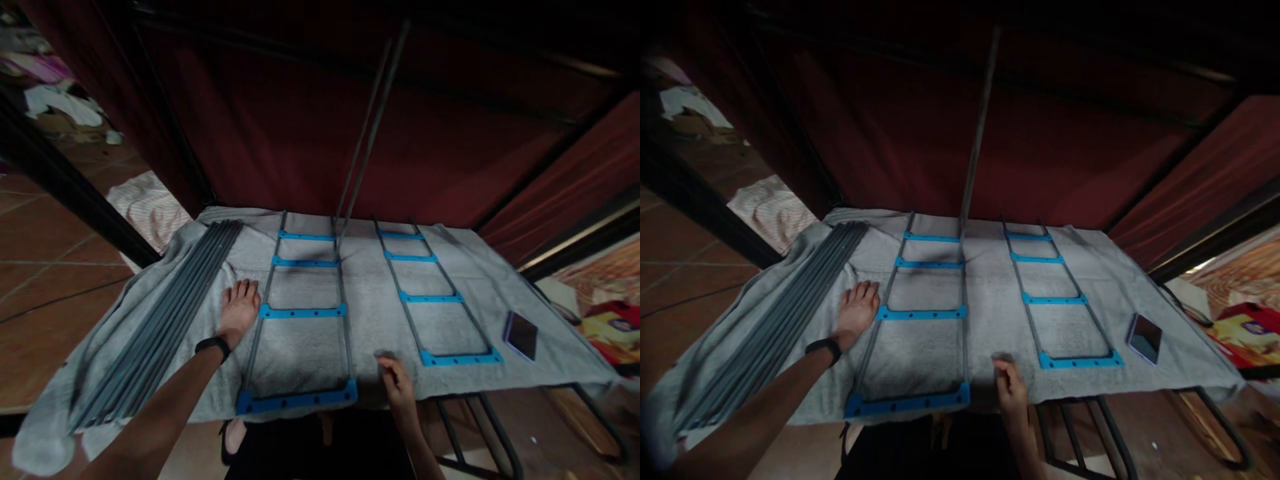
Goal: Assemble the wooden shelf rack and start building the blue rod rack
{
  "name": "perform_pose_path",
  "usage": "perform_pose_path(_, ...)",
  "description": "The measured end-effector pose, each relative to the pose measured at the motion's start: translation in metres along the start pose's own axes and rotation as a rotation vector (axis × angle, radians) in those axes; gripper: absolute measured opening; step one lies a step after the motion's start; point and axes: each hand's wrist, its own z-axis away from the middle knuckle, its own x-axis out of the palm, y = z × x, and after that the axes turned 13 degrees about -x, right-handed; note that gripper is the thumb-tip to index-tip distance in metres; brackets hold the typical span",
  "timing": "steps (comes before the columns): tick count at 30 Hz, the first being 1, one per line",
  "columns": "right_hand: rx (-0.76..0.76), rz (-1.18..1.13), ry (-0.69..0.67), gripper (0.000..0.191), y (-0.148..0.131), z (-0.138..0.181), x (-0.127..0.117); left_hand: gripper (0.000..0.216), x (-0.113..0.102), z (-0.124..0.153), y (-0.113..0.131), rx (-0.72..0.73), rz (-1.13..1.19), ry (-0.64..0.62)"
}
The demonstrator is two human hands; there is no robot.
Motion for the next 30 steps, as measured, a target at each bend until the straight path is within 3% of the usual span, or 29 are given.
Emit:
perform_pose_path(8, -0.019, -0.039, -0.069, 0.031, -0.035, -0.007, 0.037, 0.050, -0.025, 0.013, 0.020, -0.023, 0.025, 0.119)
perform_pose_path(13, -0.052, 0.150, -0.184, 0.037, -0.048, -0.003, 0.062, 0.044, -0.021, 0.036, 0.030, -0.213, 0.290, -0.191)
perform_pose_path(15, -0.064, 0.263, -0.224, 0.040, -0.050, -0.004, 0.068, 0.045, -0.020, 0.045, 0.034, -0.254, 0.326, -0.260)
perform_pose_path(19, -0.097, 0.423, -0.296, 0.042, -0.051, -0.010, 0.078, 0.051, -0.029, 0.053, 0.043, -0.416, 0.374, -0.255)
perform_pose_path(22, -0.105, 0.482, -0.315, 0.044, -0.050, -0.015, 0.081, 0.043, -0.037, 0.050, 0.047, -0.502, 0.493, -0.306)
perform_pose_path(26, -0.126, 0.508, -0.233, 0.047, -0.053, -0.018, 0.079, 0.029, -0.045, 0.046, 0.049, -0.526, 0.650, -0.365)
perform_pose_path(30, -0.153, 0.431, -0.139, 0.046, -0.058, -0.008, 0.085, 0.031, -0.064, 0.050, 0.046, -0.581, 0.811, -0.316)
